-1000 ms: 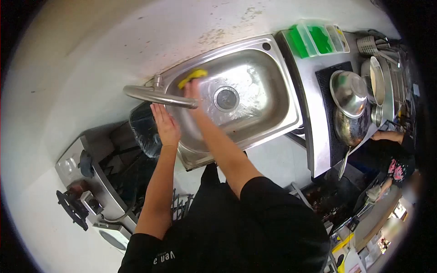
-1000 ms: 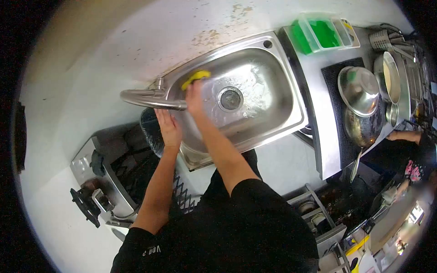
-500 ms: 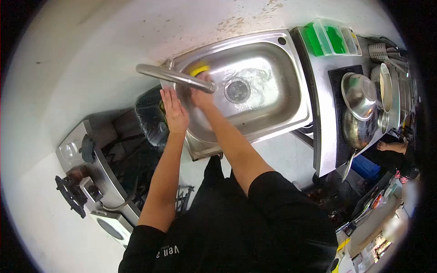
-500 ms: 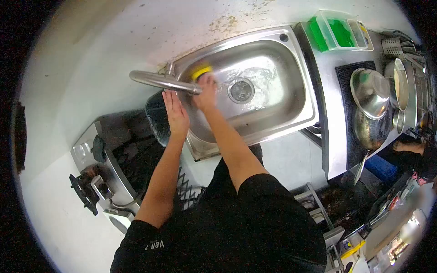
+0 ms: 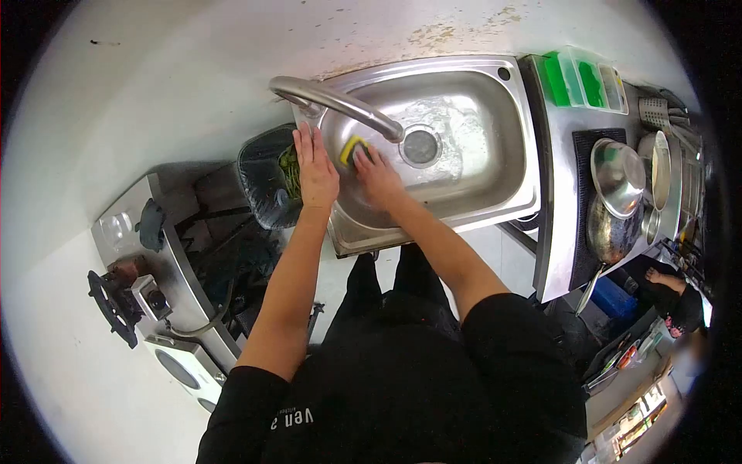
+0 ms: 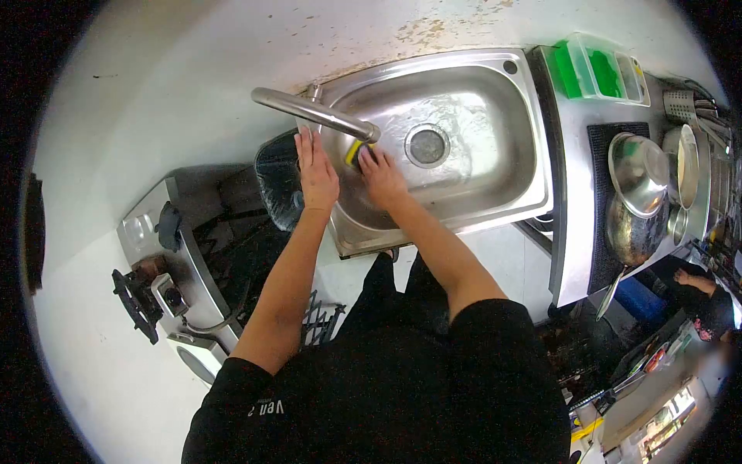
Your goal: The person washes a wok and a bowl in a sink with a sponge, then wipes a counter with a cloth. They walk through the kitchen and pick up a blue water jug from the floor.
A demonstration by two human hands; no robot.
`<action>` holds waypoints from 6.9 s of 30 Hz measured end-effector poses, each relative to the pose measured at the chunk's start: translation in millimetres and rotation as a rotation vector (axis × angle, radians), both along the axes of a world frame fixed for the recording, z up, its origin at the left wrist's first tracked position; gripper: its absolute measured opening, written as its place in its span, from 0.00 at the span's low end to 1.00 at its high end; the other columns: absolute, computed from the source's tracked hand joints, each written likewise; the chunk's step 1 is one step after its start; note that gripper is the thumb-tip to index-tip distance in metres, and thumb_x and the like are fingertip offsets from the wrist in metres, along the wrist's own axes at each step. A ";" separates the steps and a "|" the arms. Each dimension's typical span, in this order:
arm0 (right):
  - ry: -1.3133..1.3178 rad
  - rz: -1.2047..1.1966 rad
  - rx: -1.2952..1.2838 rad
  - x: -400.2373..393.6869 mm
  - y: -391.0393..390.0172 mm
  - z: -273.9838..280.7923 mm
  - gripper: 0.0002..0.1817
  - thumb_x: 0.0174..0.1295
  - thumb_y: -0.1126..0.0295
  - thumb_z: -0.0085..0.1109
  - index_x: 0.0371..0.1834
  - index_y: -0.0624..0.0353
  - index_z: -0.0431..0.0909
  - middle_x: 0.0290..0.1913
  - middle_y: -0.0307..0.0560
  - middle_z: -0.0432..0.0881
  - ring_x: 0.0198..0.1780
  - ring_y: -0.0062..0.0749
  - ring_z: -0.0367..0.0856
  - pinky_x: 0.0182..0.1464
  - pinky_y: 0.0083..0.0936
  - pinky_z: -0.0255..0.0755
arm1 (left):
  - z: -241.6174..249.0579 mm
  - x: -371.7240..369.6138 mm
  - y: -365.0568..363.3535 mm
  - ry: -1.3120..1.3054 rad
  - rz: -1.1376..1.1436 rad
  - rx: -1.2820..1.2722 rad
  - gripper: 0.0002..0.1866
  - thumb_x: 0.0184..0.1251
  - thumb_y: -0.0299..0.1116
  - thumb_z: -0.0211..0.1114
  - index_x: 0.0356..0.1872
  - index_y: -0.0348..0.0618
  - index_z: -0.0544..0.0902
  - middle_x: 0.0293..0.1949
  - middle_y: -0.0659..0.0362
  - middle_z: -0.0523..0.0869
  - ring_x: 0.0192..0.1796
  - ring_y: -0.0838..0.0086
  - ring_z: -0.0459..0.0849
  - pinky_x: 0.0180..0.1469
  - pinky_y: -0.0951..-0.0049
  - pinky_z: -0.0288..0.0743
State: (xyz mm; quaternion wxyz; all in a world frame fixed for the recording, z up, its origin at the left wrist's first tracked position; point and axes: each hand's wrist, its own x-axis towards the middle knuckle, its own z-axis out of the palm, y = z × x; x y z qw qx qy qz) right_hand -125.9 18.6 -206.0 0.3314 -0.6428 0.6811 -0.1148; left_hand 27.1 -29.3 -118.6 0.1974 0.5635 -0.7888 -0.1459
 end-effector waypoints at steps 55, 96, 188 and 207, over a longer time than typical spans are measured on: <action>1.250 0.895 -0.066 -297.9 4.6 99.1 0.27 0.64 0.62 0.39 0.66 0.60 0.62 0.70 0.45 0.59 0.73 0.35 0.49 0.75 0.36 0.29 | -9.8 5.7 -2.2 0.141 -0.008 -0.091 0.28 0.62 0.23 0.51 0.65 0.31 0.60 0.70 0.45 0.55 0.72 0.46 0.50 0.71 0.58 0.51; 0.275 0.197 -0.031 -187.5 2.2 -23.0 0.10 0.60 0.69 0.48 0.40 0.56 0.79 0.42 0.57 0.80 0.46 0.45 0.80 0.49 0.40 0.74 | -7.0 -1.8 -3.4 0.097 -0.017 -0.090 0.28 0.63 0.23 0.51 0.66 0.31 0.60 0.70 0.44 0.55 0.71 0.44 0.51 0.70 0.55 0.50; -0.369 0.005 -0.034 27.5 -85.4 -30.2 0.11 0.58 0.73 0.46 0.42 0.63 0.74 0.44 0.62 0.79 0.48 0.52 0.78 0.50 0.41 0.72 | -1.1 -8.5 -5.1 0.113 0.036 -0.026 0.28 0.65 0.29 0.53 0.66 0.32 0.59 0.66 0.35 0.57 0.70 0.41 0.52 0.70 0.54 0.50; 0.501 -0.265 0.068 -240.9 -12.3 -26.8 0.13 0.59 0.66 0.52 0.43 0.63 0.75 0.42 0.56 0.81 0.42 0.45 0.82 0.44 0.36 0.76 | 10.9 -10.4 -1.3 -0.127 -0.206 -0.163 0.31 0.60 0.25 0.53 0.66 0.31 0.58 0.68 0.43 0.58 0.71 0.45 0.52 0.70 0.52 0.48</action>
